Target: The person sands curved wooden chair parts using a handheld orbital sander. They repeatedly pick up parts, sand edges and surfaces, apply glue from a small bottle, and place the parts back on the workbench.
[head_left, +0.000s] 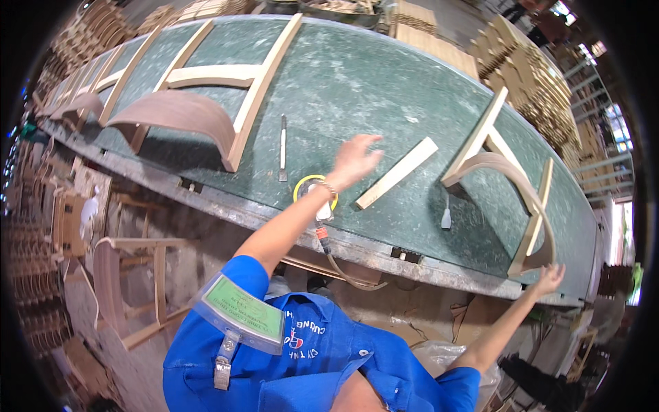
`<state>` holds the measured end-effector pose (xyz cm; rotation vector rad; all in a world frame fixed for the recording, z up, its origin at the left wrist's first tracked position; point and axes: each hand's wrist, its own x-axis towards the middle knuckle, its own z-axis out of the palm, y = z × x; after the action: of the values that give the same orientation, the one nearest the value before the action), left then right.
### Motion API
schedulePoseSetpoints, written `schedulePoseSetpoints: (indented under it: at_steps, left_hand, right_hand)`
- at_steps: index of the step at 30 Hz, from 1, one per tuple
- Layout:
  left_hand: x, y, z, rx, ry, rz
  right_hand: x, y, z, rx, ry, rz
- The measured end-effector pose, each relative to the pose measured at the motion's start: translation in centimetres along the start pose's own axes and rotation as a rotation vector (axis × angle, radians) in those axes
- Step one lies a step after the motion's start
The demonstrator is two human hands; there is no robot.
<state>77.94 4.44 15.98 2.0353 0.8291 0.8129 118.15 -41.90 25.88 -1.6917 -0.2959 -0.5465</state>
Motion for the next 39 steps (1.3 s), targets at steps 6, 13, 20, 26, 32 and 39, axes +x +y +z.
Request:
schedulePoseSetpoints:
  at_steps: [6, 13, 20, 26, 32, 39]
  left_hand:
    - [-5.6, -12.6, -10.5, 0.481, 0.206, -0.47]
    - [-7.2, -16.1, -11.9, 0.52, -0.017, -0.599]
    - [-9.5, -19.0, -16.6, 0.133, 0.166, -0.446]
    - [-14.3, -15.4, -25.9, 0.017, 0.489, -0.439]
    - [-6.6, -20.6, -26.7, -0.227, 0.215, -0.222]
    - [-5.1, -19.3, -29.6, -0.69, 0.276, -0.229]
  right_hand:
    - [-20.9, 3.0, 19.2, -0.428, -0.9, 0.021]
    - [-26.6, 4.5, 24.7, -1.172, -0.734, -0.128]
    - [-26.7, 3.5, 24.4, -0.65, -0.395, -0.264]
    - [-38.2, -3.4, 34.5, -0.554, -0.695, 0.463]
    - [-41.8, -7.4, 41.8, -0.784, -0.745, -0.003]
    - [-47.8, -12.5, 50.8, -0.653, -1.173, -0.197]
